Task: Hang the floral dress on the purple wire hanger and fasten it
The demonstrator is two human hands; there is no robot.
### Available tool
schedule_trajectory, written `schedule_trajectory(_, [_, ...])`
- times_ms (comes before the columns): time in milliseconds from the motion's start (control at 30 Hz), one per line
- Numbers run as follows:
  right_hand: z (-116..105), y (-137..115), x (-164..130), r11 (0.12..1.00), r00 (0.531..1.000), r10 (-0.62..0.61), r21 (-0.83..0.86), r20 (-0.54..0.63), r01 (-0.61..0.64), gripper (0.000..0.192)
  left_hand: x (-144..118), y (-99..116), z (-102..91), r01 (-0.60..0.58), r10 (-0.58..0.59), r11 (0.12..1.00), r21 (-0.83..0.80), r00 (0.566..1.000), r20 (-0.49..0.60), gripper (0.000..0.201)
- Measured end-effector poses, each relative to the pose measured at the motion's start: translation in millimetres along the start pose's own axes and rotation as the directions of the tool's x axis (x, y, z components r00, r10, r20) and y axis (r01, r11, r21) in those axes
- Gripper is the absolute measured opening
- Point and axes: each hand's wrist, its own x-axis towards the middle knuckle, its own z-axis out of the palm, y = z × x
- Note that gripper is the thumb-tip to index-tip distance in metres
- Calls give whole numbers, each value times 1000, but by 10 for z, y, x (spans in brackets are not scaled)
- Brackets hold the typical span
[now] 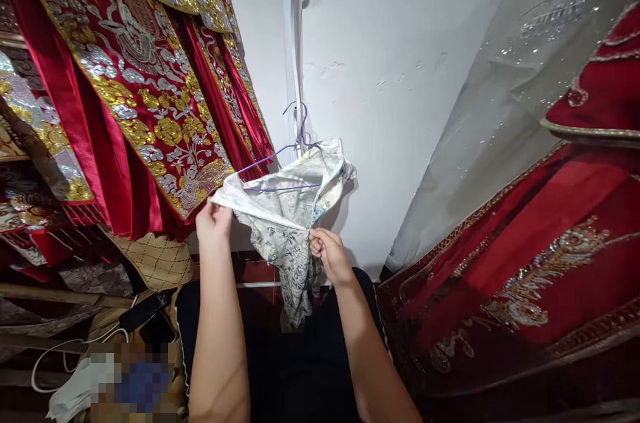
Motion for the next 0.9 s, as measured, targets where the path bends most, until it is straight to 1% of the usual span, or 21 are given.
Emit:
schedule_trajectory(33, [7,-66,-9,999,1000,9,44,0,-9,32,-49,-62,-137,90,-95,994,-56,992,-87,26])
schedule_trajectory(67, [15,-141,-10,995,1000,17,94,-7,-16,31,-134,-151,-264,139,-150,987,-84,978,-144,28])
schedule_trajectory(100, [18,-214,-10,988,999,31,150,-14,-28,30,-244,-258,-376,170,-185,981,-96,966,-181,30])
schedule_trajectory(167, [4,-320,-18,959,997,71,275,-24,-62,27,-481,-494,-544,223,-240,969,-103,950,-199,31])
schedule_trajectory(233, [-48,-350,-38,910,992,105,408,-63,-70,23,-674,-691,-615,292,-309,950,-110,930,-200,30])
schedule_trajectory(300, [-133,-316,-50,850,979,134,526,-153,-34,17,-796,-793,-581,335,-353,934,-121,917,-185,26])
schedule_trajectory(333, [-178,-288,-49,823,963,161,568,-214,-11,14,-843,-805,-529,341,-358,931,-129,922,-150,24])
schedule_trajectory(367, [-215,-261,-44,806,940,197,592,-278,6,12,-889,-796,-460,338,-351,931,-134,932,-90,21])
schedule_trajectory(433, [-249,-227,-32,815,884,256,578,-392,20,4,-1007,-742,-290,321,-310,940,-117,946,97,16])
schedule_trajectory(467, [-238,-225,-30,842,867,251,539,-430,24,4,-1086,-710,-204,309,-286,947,-88,935,208,13])
schedule_trajectory(500, [-207,-233,-35,879,868,213,476,-450,31,8,-1177,-682,-124,293,-267,955,-40,912,310,11])
schedule_trajectory(533, [-158,-249,-47,920,886,150,391,-438,37,12,-1274,-659,-54,267,-256,963,27,885,390,11])
schedule_trajectory(567, [-97,-268,-69,955,920,86,294,-383,33,15,-1372,-641,1,223,-249,968,111,859,448,12])
schedule_trajectory(600, [-28,-287,-100,979,958,44,205,-285,16,21,-1462,-627,43,160,-241,966,204,840,486,15])
schedule_trajectory(633, [40,-301,-140,991,987,31,133,-159,-9,28,-1537,-615,73,82,-230,951,298,830,508,18])
schedule_trajectory(667, [101,-308,-185,996,999,43,84,-32,-40,36,-1592,-601,93,-8,-210,923,385,827,521,21])
schedule_trajectory(733, [183,-304,-283,996,984,69,53,163,-78,51,-1632,-564,114,-193,-139,843,502,823,550,24])
schedule_trajectory(800, [204,-299,-371,997,953,55,36,298,-69,56,-1588,-514,120,-330,-48,776,537,819,572,24])
schedule_trajectory(867, [189,-320,-431,996,901,79,-74,427,-52,55,-1499,-469,108,-402,38,745,532,822,568,25])
schedule_trajectory(900, [178,-346,-444,989,889,97,-144,448,-35,53,-1451,-456,92,-414,62,742,526,825,561,25])
